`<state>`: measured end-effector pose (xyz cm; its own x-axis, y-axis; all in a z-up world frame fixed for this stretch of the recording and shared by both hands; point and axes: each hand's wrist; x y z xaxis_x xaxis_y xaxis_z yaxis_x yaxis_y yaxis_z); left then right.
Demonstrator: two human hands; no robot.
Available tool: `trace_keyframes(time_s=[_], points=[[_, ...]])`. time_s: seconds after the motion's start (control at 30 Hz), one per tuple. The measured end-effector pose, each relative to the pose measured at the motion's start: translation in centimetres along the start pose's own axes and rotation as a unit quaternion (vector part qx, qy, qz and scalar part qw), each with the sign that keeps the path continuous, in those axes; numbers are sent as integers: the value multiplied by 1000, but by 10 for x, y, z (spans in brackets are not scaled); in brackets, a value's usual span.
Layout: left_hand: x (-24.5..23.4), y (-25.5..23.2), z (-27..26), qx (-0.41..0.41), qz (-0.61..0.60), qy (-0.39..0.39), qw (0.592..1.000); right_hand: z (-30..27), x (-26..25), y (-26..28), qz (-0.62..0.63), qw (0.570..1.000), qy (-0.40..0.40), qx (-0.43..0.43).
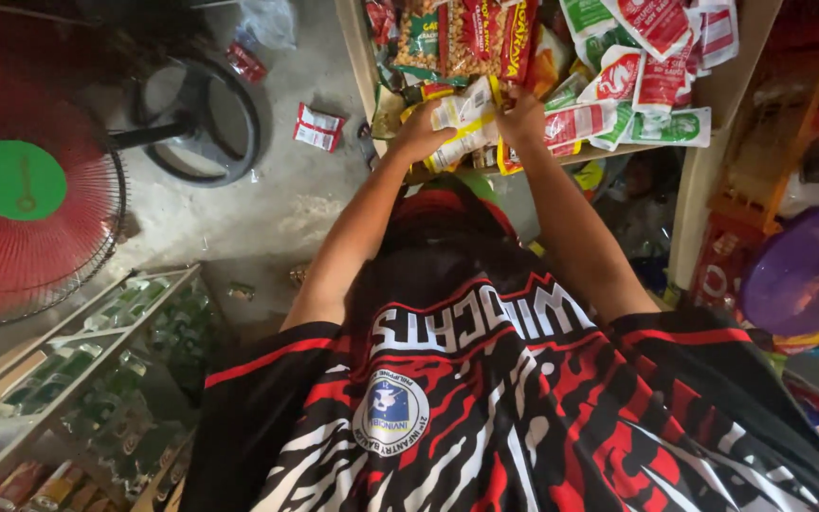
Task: Restocking and organizing snack packets on grocery store shelves.
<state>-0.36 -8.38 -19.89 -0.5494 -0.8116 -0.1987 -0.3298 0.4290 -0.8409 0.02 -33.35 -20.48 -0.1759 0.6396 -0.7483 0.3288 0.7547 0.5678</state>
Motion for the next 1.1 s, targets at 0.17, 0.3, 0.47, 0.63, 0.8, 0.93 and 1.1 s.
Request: trace_keyframes(time_s=[0.17,0.3,0.47,0.63,0.8,0.93,1.1], points=[[8,25,9,75,67,-64,993,0,28,-10,-66,992,-69,-82],[6,16,0,-9,-9,-39,999,11,29,-1,5,1000,-7,8],[10,33,4,13,22,-62,998,14,23,-19,78,995,68,-6],[2,-6,-34,-6,92,-85,992,-26,-30,51,161,984,72,-40],[-16,-13,-40,91,-342,-57,934,-83,-95,176,160,959,46,-229],[-91,-76,-80,-246,-588,-3,771,-101,-108,223,72,927,40,-366],[-136,-40,-82,-9,-716,36,697,-129,-107,259,-99,798,82,-589]])
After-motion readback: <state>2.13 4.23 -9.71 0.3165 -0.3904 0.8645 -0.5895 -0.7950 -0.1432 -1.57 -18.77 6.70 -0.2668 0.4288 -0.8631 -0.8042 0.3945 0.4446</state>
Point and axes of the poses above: each hand's wrist, its own z-axis towards the middle knuckle, its own x-axis out of the palm, y = z × x, and after that the axes turned 5 degrees about y, right-handed
